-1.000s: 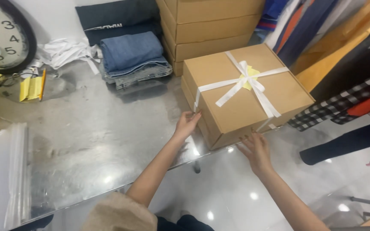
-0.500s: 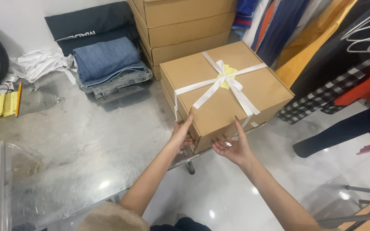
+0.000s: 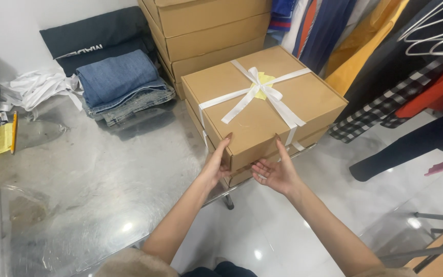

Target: The person unties a white ribbon on a cardboard box, opens it, and removes a pair of jeans wrapped in bubble wrap. They then unwrap the jeans and place them on a stack of other denim items on the table.

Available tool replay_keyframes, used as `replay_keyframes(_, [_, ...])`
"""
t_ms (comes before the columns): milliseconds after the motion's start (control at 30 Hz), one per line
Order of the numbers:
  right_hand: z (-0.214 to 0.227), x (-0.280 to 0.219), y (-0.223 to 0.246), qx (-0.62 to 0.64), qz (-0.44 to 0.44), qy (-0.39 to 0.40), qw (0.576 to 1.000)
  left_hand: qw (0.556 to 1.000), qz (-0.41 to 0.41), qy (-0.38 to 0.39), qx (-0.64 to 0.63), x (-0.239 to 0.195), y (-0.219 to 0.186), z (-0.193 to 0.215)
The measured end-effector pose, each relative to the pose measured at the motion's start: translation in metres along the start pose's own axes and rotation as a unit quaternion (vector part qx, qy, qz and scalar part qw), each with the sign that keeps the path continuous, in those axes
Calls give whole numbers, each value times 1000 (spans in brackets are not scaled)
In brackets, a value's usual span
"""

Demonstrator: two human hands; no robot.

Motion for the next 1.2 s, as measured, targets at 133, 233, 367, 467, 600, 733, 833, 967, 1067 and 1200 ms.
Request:
replay_keyframes(133, [24, 27, 20, -105, 65, -1, 992, 1000, -5, -2, -14, -4, -12, -2])
replay_keyframes(233, [48, 60, 71, -107, 168, -71, 977, 1000, -4, 7, -2, 14, -12, 5])
replay_keyframes(367, [62, 80, 158, -27, 245, -140, 959, 1000, -13, 9, 3, 13, -19, 7])
replay_keyframes(467, [37, 61, 178, -94, 259, -152, 949, 1000, -15, 16, 1, 12, -14, 19])
replay_keyframes(600, [28, 43, 155, -159, 285, -103, 940, 999, -36, 15, -8, 9, -1, 69])
replay_keyframes(733, [-21, -3, 108, -155, 273, -37, 949, 997, -80, -21, 2, -36, -3, 135])
replay_keyframes(833, [-44, 9, 83, -152, 248, 25, 956, 989, -138, -52, 25, -47, 0, 199])
replay_keyframes(967, [-97, 9, 58, -180, 272, 72, 943, 974, -195, -111, 39, -103, -6, 264])
replay_keyframes(1067, [-157, -23, 26, -274, 250, 120, 921, 967, -192, -163, 30, -135, 2, 318])
replay_keyframes(1200, [-177, -3, -33, -336, 236, 173, 895, 960, -161, -227, -36, -184, 22, 357])
Point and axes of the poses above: each hand's wrist, its own x-axis towards the middle knuckle, its own z-axis out of the back of the hand, y = z × x, the point moved 3 cm from there along x, towards the middle knuckle, and after that the axes turned 10 degrees about z, right-handed, at the moved point
